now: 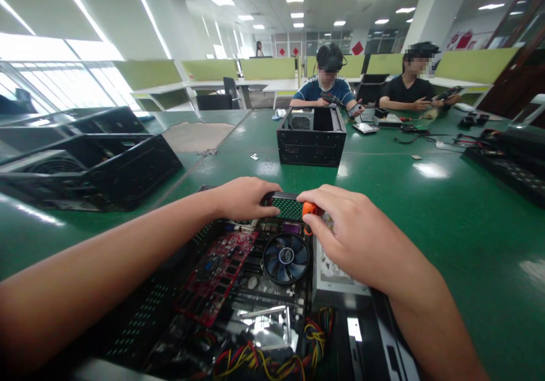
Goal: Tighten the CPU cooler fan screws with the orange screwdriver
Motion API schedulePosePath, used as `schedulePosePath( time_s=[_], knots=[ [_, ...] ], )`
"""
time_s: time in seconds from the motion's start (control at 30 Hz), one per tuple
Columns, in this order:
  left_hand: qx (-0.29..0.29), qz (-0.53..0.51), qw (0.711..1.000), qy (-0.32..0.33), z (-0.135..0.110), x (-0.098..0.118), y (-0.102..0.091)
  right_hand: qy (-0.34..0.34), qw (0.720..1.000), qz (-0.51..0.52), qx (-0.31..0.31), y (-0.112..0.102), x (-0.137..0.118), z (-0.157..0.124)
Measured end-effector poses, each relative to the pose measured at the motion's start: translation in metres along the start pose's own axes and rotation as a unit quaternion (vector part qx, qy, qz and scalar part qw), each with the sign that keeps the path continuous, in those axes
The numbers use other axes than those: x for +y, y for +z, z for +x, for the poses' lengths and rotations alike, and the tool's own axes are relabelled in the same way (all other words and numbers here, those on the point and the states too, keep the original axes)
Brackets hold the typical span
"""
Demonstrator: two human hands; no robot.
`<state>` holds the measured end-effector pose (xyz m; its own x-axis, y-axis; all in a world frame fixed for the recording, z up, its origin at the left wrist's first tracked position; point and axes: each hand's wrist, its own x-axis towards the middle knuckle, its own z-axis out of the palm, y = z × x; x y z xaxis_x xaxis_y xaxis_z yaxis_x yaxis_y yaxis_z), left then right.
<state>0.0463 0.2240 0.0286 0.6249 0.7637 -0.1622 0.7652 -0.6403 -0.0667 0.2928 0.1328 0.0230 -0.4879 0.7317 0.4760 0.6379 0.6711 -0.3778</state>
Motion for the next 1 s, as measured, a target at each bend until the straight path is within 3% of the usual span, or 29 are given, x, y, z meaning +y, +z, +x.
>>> schedulePosePath(
  time_s=[0.2, 0.3, 0.37, 0.4, 0.47, 0.57, 0.67, 0.77, 0.83, 1.0],
  knots=[
    [-0.007, -0.002, 1.000, 0.008, 0.001, -0.004, 0.003, 0.000, 1.000, 0.018, -0.023, 0.001, 0.000, 0.002],
    [0.042, 0.039, 0.997, 0.045, -0.011, 0.006, -0.011, -0.009, 1.000, 0.016, -0.001, -0.002, -0.004, 0.000],
    [0.067, 0.107, 0.991, 0.038, -0.029, 0.024, -0.027, -0.014, 0.999, 0.020, 0.040, -0.005, -0.007, -0.002],
    [0.044, 0.126, 0.991, 0.022, -0.041, 0.037, -0.034, -0.018, 0.998, 0.026, 0.057, -0.007, -0.009, -0.003],
    [-0.069, 0.128, 0.989, -0.006, -0.065, 0.063, -0.039, -0.033, 0.996, 0.048, 0.071, -0.009, -0.011, -0.005],
    [-0.193, 0.070, 0.977, 0.062, -0.094, 0.089, -0.019, -0.065, 0.994, 0.089, 0.022, -0.009, -0.013, -0.006],
    [-0.261, 0.009, 0.960, 0.099, -0.098, 0.086, 0.017, -0.085, 0.991, 0.102, -0.027, -0.009, -0.014, -0.006],
    [-0.318, 0.005, 0.945, 0.069, -0.082, 0.070, 0.032, -0.090, 0.991, 0.100, -0.025, -0.009, -0.014, -0.005],
    [-0.302, 0.021, 0.953, 0.023, -0.070, 0.061, 0.027, -0.094, 0.990, 0.101, -0.018, -0.009, -0.014, -0.006],
    [-0.191, 0.061, 0.979, -0.029, -0.055, 0.047, 0.008, -0.086, 0.991, 0.100, -0.026, -0.009, -0.015, -0.007]
  ],
)
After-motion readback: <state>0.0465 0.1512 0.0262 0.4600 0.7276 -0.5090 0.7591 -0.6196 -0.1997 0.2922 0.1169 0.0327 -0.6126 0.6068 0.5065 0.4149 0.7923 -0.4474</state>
